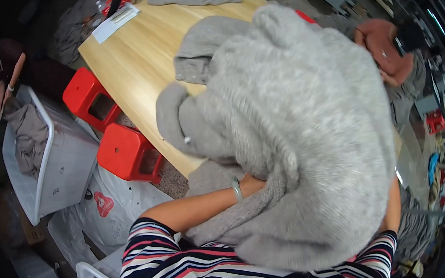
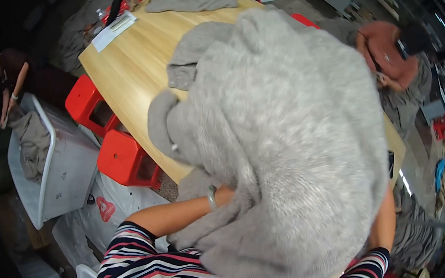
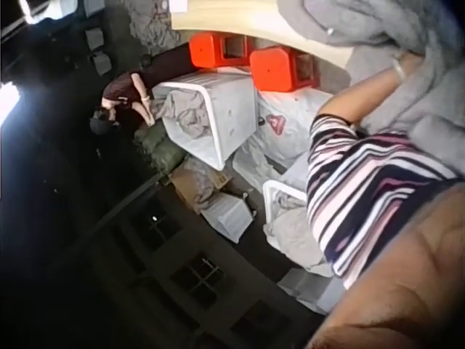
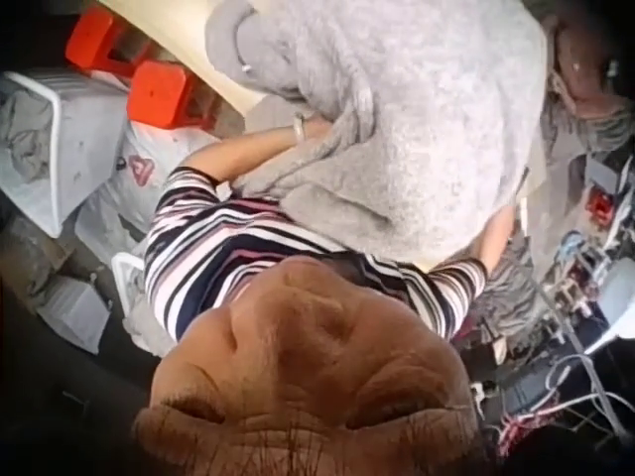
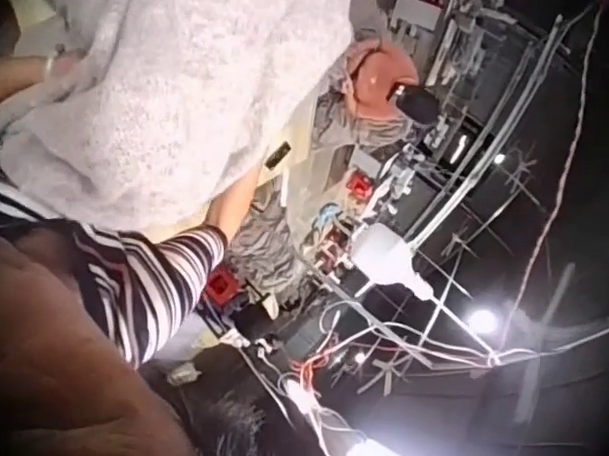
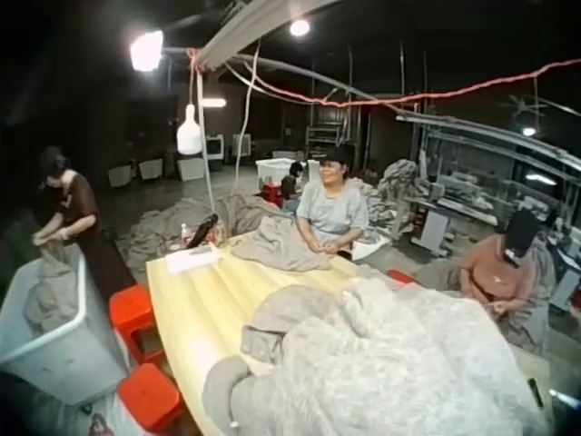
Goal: Trimming loose threads and excess fabric from knitted garments using scissors.
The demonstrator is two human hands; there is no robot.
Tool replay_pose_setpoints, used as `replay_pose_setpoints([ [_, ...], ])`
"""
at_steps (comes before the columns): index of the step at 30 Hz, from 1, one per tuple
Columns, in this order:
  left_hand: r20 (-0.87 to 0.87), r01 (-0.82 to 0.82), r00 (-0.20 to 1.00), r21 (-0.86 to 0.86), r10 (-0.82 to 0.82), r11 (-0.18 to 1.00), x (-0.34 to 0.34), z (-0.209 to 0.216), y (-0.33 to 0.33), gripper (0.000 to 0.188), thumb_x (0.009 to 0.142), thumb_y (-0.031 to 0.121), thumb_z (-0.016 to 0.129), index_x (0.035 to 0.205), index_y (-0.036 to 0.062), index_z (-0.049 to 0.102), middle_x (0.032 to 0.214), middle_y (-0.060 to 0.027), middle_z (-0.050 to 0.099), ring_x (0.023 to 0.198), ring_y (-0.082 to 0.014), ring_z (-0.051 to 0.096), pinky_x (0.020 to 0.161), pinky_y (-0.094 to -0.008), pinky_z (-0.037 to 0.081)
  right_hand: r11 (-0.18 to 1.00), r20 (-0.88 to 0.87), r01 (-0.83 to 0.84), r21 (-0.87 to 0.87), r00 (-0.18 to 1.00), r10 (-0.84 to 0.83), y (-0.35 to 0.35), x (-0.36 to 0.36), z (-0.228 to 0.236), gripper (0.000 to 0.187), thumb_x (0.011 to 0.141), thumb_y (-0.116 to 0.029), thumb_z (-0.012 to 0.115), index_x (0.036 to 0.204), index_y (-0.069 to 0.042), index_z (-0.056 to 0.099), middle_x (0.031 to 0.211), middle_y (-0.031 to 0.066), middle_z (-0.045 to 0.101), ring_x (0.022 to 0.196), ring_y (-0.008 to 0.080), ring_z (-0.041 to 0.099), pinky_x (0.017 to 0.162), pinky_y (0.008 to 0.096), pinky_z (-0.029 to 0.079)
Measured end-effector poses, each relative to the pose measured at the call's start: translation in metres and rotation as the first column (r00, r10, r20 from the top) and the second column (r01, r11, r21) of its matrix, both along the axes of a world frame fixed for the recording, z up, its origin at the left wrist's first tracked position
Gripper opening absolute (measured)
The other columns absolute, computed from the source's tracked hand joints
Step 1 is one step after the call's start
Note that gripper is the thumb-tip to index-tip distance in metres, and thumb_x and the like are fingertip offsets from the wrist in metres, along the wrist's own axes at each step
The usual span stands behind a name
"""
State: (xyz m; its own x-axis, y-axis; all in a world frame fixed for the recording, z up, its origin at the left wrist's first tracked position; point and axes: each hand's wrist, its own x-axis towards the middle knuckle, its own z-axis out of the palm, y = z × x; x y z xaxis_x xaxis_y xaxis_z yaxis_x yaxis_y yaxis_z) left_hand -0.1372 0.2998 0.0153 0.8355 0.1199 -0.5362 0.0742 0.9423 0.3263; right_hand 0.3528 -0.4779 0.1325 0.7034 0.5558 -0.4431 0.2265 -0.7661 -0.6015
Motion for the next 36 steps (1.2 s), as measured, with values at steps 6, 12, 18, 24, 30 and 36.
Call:
replay_pose_setpoints([
  [6, 0.005, 0.282, 0.958, 0.152, -0.286, 0.947, -0.002, -0.013, -0.078, 0.040, 0.096, 0.019, 0.057, 0.132, 0.0014, 0.057, 0.123, -0.0161, 0.063, 0.110, -0.0267, 0.062, 0.096, -0.0344, 0.052, 0.985, 0.165, 0.167, 0.040, 0.971, -0.172, 0.426, -0.157, -0.129, 0.046, 0.091, -0.036, 0.056, 0.127, -0.007, 0.059, 0.113, 0.0231, 0.067, 0.108, 0.0352, 0.065, 0.090, 0.0479, 0.051],
  [12, 0.041, 0.382, 0.919, 0.160, -0.392, 0.910, -0.012, -0.012, -0.067, 0.040, 0.095, 0.019, 0.059, 0.131, 0.0015, 0.058, 0.121, -0.0166, 0.064, 0.109, -0.0270, 0.063, 0.095, -0.0344, 0.052, 0.980, 0.343, 0.179, -0.083, 0.929, -0.140, 0.476, -0.145, -0.077, 0.045, 0.092, -0.036, 0.053, 0.126, -0.007, 0.060, 0.112, 0.0249, 0.067, 0.107, 0.0366, 0.066, 0.089, 0.0495, 0.051],
  [18, 0.042, 0.450, 0.885, 0.172, -0.463, 0.876, -0.009, -0.020, -0.037, 0.040, 0.094, 0.019, 0.060, 0.130, 0.0016, 0.060, 0.119, -0.0172, 0.065, 0.107, -0.0273, 0.064, 0.093, -0.0344, 0.052, 0.941, 0.506, 0.253, -0.223, 0.855, -0.110, 0.408, -0.184, -0.014, 0.042, 0.091, -0.030, 0.053, 0.126, -0.007, 0.060, 0.105, 0.0277, 0.068, 0.102, 0.0406, 0.066, 0.086, 0.0521, 0.051],
  [24, -0.475, 0.218, 0.590, 0.872, -0.652, -0.439, -0.018, -0.029, 0.084, 0.039, 0.085, 0.028, 0.069, 0.114, 0.0022, 0.069, 0.106, -0.0191, 0.071, 0.098, -0.0270, 0.068, 0.084, -0.0343, 0.053, 0.950, 0.589, 0.238, -0.201, 0.804, -0.077, 0.456, -0.245, 0.099, 0.041, 0.089, -0.014, 0.052, 0.129, -0.007, 0.057, 0.098, 0.0291, 0.068, 0.094, 0.0450, 0.066, 0.083, 0.0527, 0.052],
  [30, -0.613, 0.385, 0.694, 0.759, -0.378, -0.525, 0.090, 0.041, 0.202, 0.041, 0.077, 0.035, 0.073, 0.102, 0.0013, 0.071, 0.097, -0.0205, 0.071, 0.088, -0.0377, 0.068, 0.080, -0.0392, 0.053, 0.980, 0.320, 0.009, -0.198, 0.946, 0.056, 0.510, -0.280, 0.010, 0.046, 0.089, -0.013, 0.053, 0.135, -0.010, 0.055, 0.109, 0.0250, 0.068, 0.099, 0.0429, 0.065, 0.089, 0.0488, 0.051],
  [36, -0.315, 0.472, 0.878, 0.447, 0.360, -0.760, 0.197, -0.031, 0.318, 0.061, 0.076, 0.033, 0.078, 0.130, 0.0125, 0.058, 0.135, -0.0215, 0.053, 0.120, -0.0364, 0.054, 0.095, -0.0445, 0.047, 0.954, 0.218, -0.071, -0.292, 0.966, 0.139, 0.503, -0.287, -0.097, 0.046, 0.093, -0.025, 0.051, 0.138, -0.014, 0.055, 0.119, 0.0241, 0.066, 0.108, 0.0391, 0.065, 0.095, 0.0441, 0.050],
])
